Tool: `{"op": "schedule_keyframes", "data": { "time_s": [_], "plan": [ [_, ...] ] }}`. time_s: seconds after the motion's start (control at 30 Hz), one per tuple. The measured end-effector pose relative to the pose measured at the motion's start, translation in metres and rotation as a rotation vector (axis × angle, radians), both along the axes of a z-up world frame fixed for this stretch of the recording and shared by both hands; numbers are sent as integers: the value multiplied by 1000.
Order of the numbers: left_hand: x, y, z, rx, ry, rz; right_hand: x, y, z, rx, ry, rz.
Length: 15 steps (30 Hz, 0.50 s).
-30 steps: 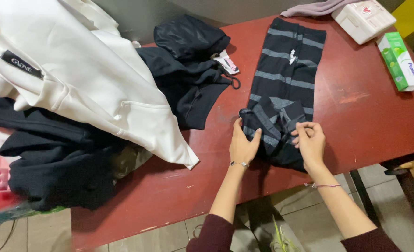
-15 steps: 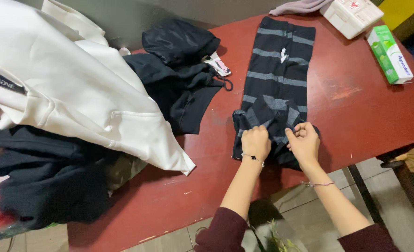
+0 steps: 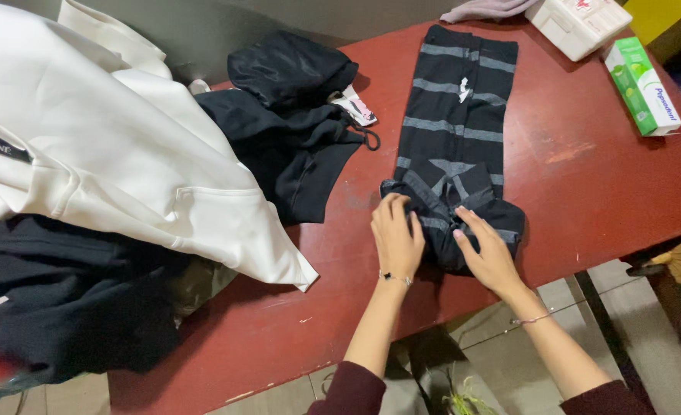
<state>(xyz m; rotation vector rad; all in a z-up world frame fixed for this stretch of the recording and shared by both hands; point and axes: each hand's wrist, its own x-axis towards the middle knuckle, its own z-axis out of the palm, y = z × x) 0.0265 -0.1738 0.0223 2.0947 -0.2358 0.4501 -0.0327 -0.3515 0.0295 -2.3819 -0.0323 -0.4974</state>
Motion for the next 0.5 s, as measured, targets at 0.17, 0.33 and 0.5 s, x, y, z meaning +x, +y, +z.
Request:
{"op": "schedule_keyframes", "data": {
  "time_s": [0.17,0.33,0.5],
  "plan": [
    [37,-1,-13,-24,237,154,1,-45,-33,112,68,-592],
    [46,0,-9,-69,325,122,9,-104,-65,373,244,-520],
    [60,9,-35,-438,506,46,12,-123,-101,999,268,-391]
  ]
}}
